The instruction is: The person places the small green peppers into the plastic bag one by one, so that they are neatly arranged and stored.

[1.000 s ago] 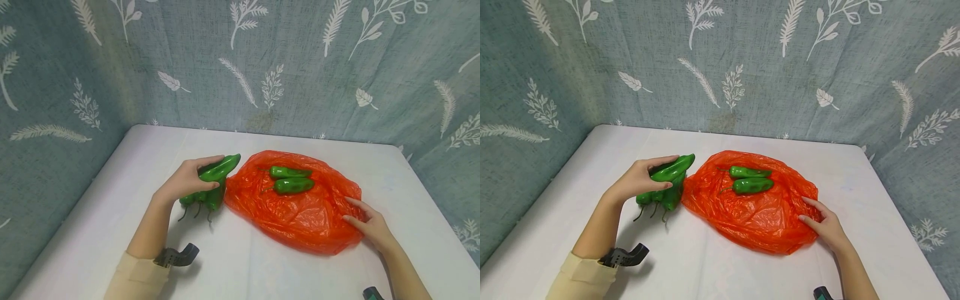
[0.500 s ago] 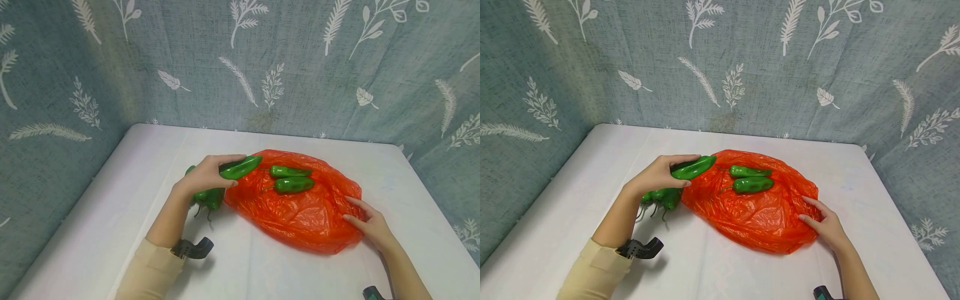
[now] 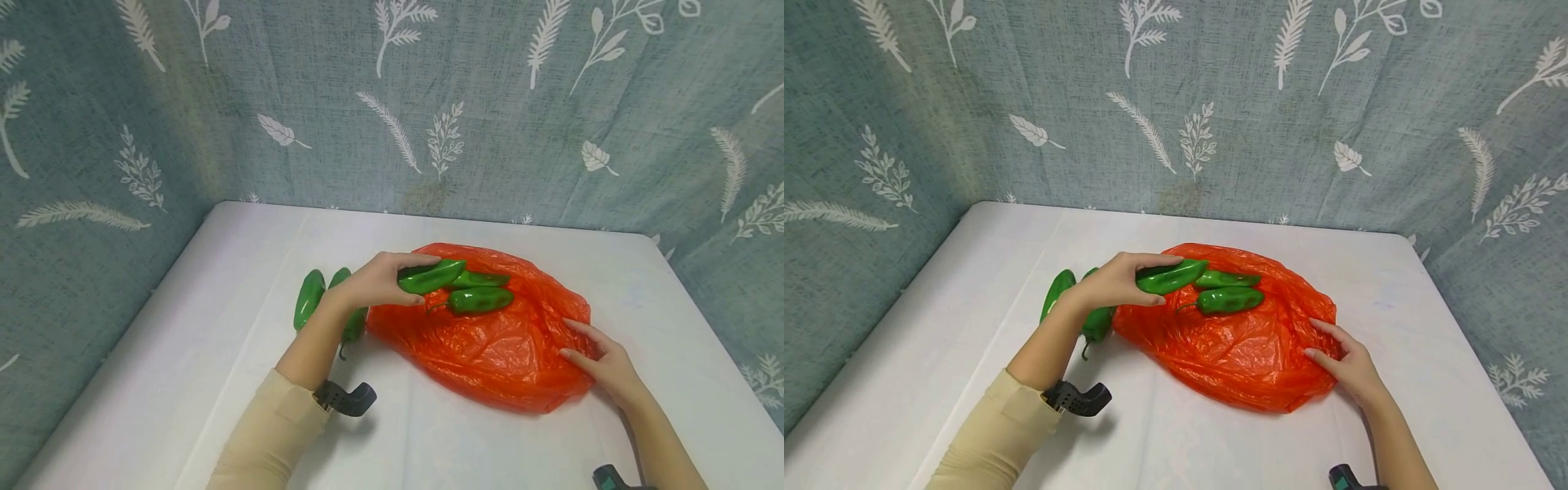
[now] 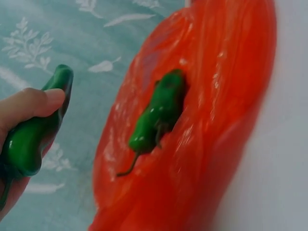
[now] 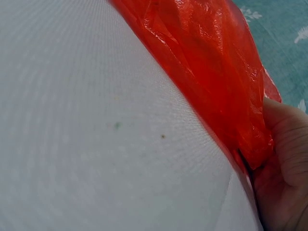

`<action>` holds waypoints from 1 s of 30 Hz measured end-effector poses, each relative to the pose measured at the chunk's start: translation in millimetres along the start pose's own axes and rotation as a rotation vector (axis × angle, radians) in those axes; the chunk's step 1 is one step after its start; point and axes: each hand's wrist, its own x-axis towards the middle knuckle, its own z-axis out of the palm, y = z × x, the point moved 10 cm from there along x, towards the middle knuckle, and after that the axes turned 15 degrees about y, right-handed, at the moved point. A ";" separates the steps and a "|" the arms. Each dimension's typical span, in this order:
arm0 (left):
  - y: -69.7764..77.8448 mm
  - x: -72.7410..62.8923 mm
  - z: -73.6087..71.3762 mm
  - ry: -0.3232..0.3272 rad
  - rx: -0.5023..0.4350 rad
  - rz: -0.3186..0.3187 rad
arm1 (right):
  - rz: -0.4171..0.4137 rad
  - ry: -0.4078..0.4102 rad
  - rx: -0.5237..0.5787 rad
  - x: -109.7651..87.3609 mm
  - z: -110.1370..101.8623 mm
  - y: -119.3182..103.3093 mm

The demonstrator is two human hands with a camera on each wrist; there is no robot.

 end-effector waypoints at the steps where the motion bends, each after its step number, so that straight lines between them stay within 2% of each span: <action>1: 1.6 2.0 3.3 -0.005 -0.005 0.005 | 0.002 -0.001 -0.002 0.0 -0.1 0.3; 7: 10.0 15.1 25.6 -0.038 -0.040 0.030 | 0.004 0.001 -0.005 0.0 -0.9 0.6; 12: 19.8 23.1 44.6 -0.066 -0.015 0.092 | -0.003 0.001 -0.002 -0.7 -1.4 -0.1; 15: 22.1 26.2 56.9 -0.086 -0.012 0.108 | -0.003 -0.005 -0.004 -1.1 -1.2 -0.5; 22: 21.9 30.7 84.6 -0.118 -0.033 0.101 | 0.016 -0.009 -0.003 -0.7 -2.0 -0.5; 30: 11.8 27.5 112.2 -0.179 0.078 0.100 | -0.005 -0.006 0.006 -0.5 -2.1 -1.3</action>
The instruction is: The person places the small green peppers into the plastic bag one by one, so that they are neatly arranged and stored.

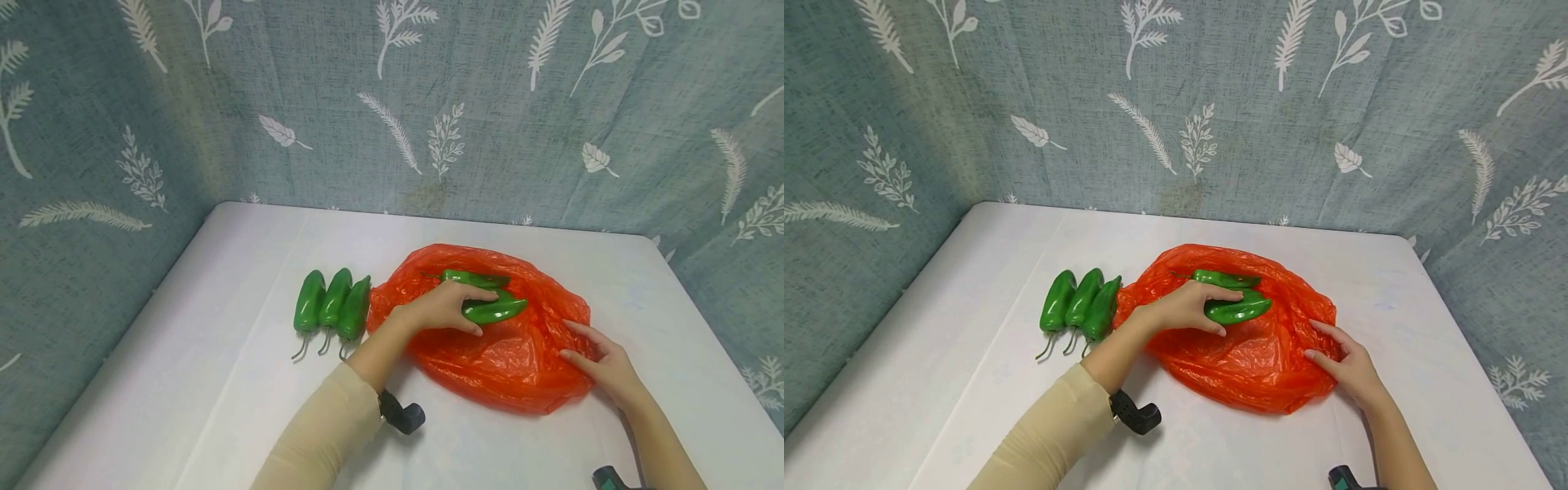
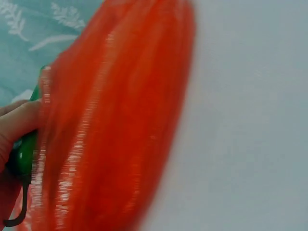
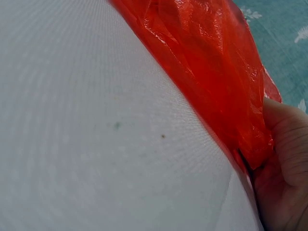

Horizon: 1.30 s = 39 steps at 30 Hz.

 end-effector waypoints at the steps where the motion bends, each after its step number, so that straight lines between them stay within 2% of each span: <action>1: -0.7 -0.2 2.7 -0.005 0.011 0.003 | -0.001 0.000 0.000 0.1 0.0 0.1; 5: -2.6 0.3 8.8 0.003 0.031 0.021 | -0.002 0.002 -0.010 0.3 -0.2 -0.2; 10: -4.8 1.5 9.7 0.049 0.019 0.028 | -0.015 0.000 -0.007 -0.4 0.3 -2.8; 16: -10.2 -1.4 11.0 0.076 -0.013 -0.016 | -0.018 0.001 -0.011 -0.7 1.2 -3.7; 19: -12.2 -2.1 11.6 0.094 -0.028 -0.019 | -0.012 0.000 -0.021 -1.1 1.6 -2.7; 30: -11.0 -6.2 -0.6 0.155 -0.176 -0.045 | -0.007 0.003 -0.048 -1.6 0.6 -1.0; 39: -15.8 -16.7 -8.9 0.139 -0.242 -0.074 | -0.016 0.003 -0.026 -1.1 0.1 -2.3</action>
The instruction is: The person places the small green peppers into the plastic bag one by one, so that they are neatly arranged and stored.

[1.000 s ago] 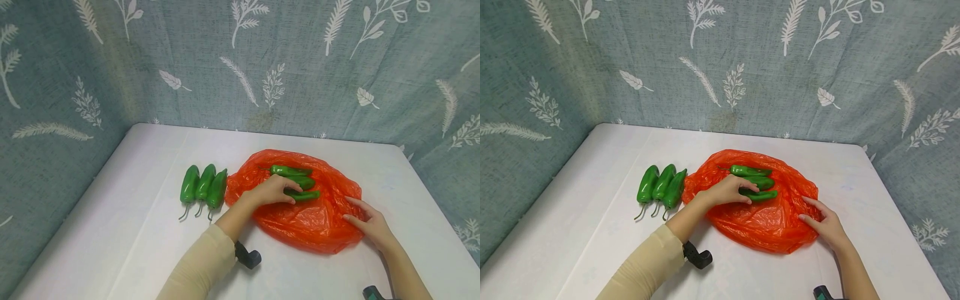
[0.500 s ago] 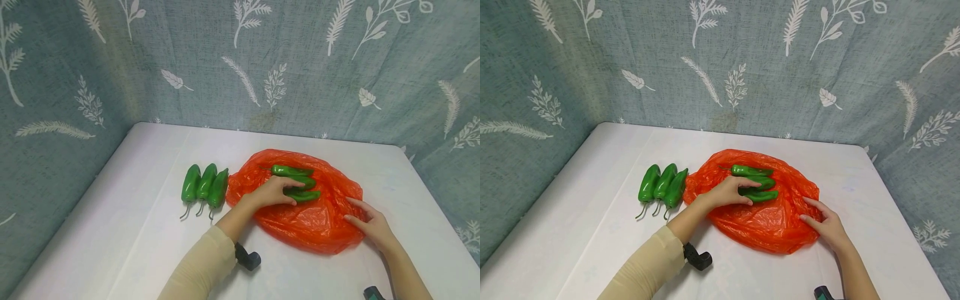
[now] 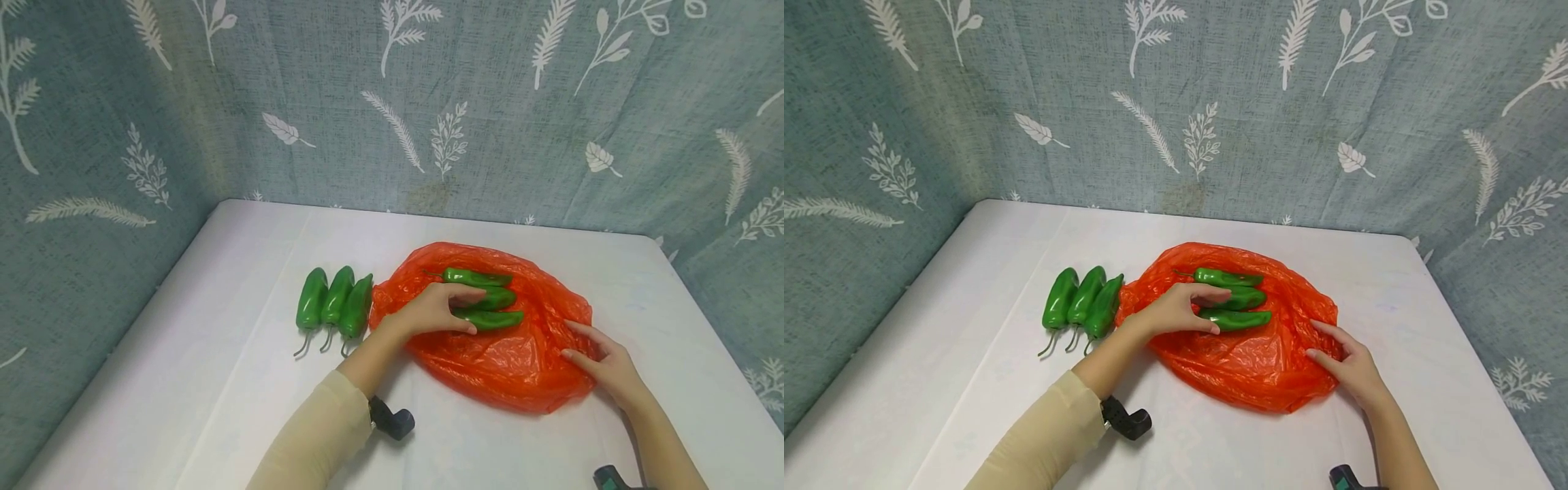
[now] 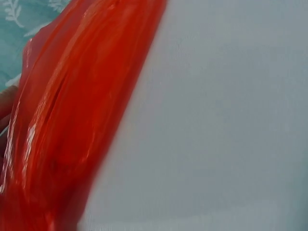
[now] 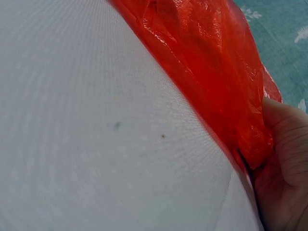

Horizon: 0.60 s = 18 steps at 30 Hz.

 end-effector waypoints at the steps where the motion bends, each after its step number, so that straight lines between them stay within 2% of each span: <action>1: -0.8 -0.8 -2.0 0.003 0.005 -0.001 | -0.001 0.002 0.000 0.2 -0.1 -0.6; 11: -4.0 -14.1 -20.9 0.027 0.031 -0.024 | 0.012 0.007 -0.020 -1.5 0.3 -0.6; 18: -2.4 -27.3 -33.4 0.025 0.098 -0.015 | 0.023 0.010 -0.031 -0.8 0.4 1.9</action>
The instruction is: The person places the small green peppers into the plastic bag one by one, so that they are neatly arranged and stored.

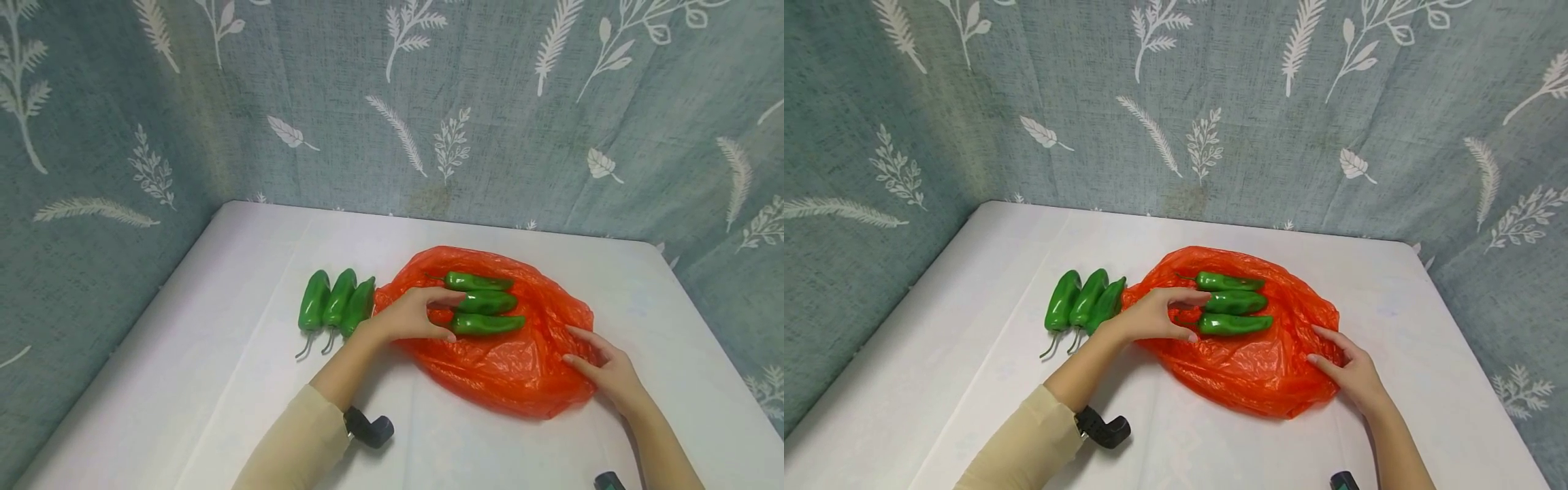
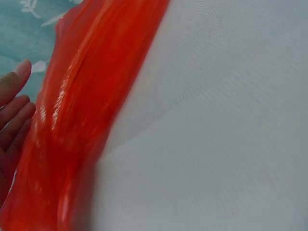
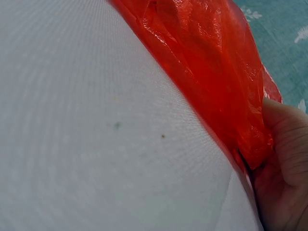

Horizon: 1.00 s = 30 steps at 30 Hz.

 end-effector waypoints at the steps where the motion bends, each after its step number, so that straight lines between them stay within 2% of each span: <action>1: 1.1 -1.5 -2.0 0.002 -0.004 0.009 | 0.006 -0.001 -0.001 0.6 -0.7 0.1; 5: 4.1 -8.0 -12.1 0.024 -0.015 0.043 | 0.019 -0.009 -0.008 2.5 -1.6 0.5; 12: 0.1 -19.8 -29.2 0.060 -0.004 0.072 | 0.030 -0.006 -0.012 2.4 0.7 2.4; 19: -11.5 -32.6 -50.9 0.118 -0.007 0.031 | 0.029 -0.005 -0.010 1.9 1.2 1.1; 30: -21.0 -53.7 -78.9 0.180 -0.036 0.036 | 0.036 -0.002 -0.020 2.6 -0.4 1.8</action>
